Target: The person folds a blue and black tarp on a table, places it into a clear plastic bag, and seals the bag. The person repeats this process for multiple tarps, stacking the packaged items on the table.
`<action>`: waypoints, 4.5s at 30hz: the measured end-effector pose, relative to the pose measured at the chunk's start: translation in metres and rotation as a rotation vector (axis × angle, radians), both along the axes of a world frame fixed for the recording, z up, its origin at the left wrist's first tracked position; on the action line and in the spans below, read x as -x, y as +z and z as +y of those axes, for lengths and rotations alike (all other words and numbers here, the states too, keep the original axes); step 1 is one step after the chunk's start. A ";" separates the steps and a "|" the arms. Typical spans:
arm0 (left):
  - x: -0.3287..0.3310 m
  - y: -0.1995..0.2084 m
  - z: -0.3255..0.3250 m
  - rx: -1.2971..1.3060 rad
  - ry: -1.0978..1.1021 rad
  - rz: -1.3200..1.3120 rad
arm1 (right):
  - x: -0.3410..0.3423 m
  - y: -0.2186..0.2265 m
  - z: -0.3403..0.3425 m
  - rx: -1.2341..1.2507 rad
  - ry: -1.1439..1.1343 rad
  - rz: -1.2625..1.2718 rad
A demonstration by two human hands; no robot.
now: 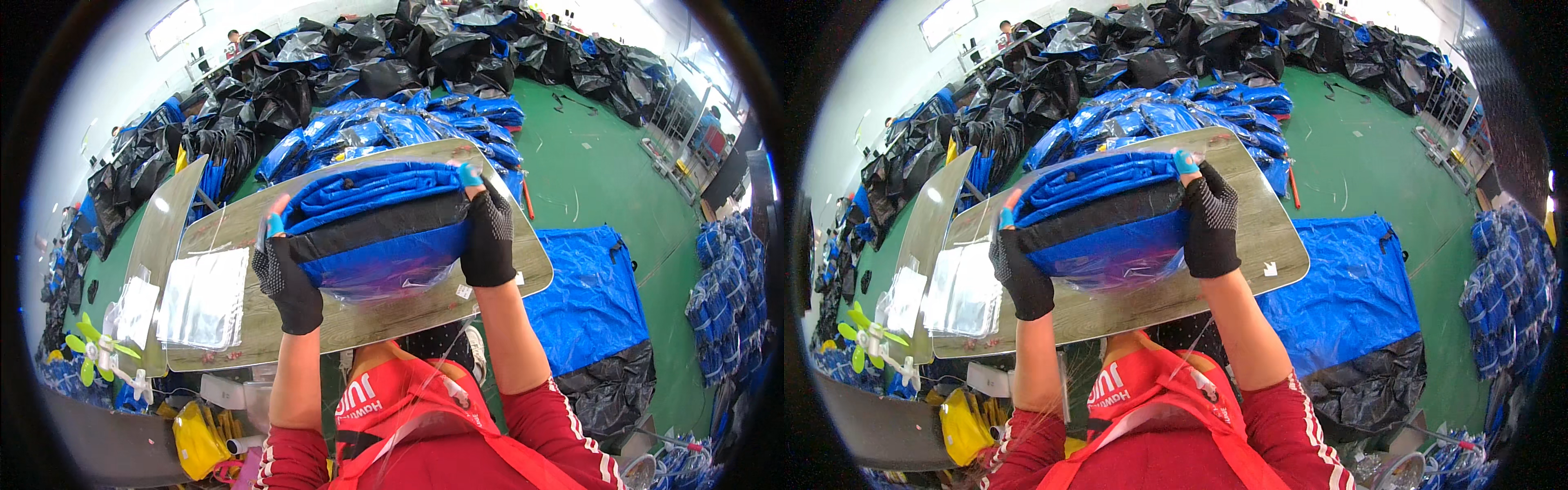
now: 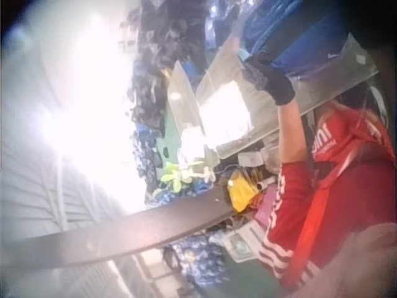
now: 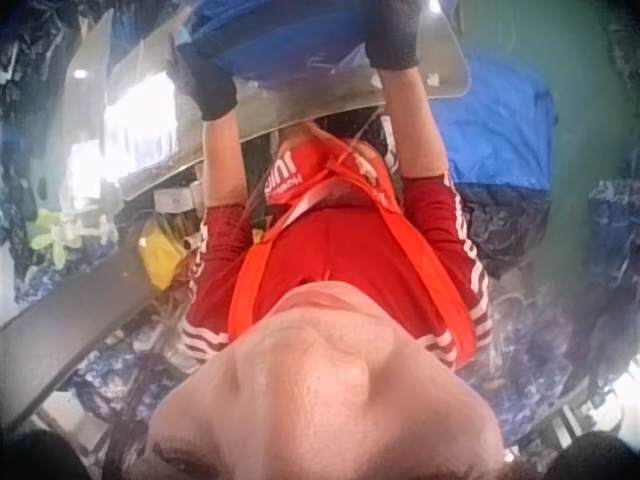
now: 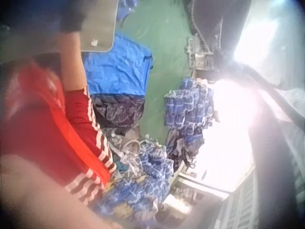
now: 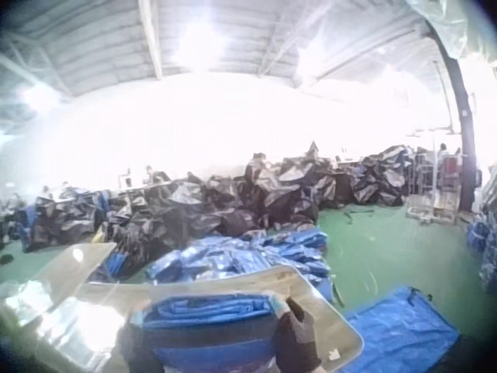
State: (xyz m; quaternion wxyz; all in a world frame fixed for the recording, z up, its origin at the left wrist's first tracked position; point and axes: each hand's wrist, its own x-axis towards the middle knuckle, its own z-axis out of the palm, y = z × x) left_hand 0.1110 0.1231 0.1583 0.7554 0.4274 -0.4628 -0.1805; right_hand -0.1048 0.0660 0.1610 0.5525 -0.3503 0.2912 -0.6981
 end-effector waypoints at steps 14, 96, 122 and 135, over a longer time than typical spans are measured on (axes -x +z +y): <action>-0.033 0.053 -0.070 0.216 0.557 -0.567 | 0.008 0.054 -0.076 0.573 -0.277 0.426; 0.027 -0.151 -0.058 -0.347 -0.654 -1.214 | 0.067 -0.265 -0.154 0.013 0.511 0.992; 0.035 -0.153 -0.089 -0.325 -0.780 -1.227 | 0.057 -0.188 -0.102 0.011 0.721 0.725; -0.035 -0.147 -0.035 -0.541 -0.260 -1.287 | 0.006 -0.134 -0.071 0.482 0.371 1.678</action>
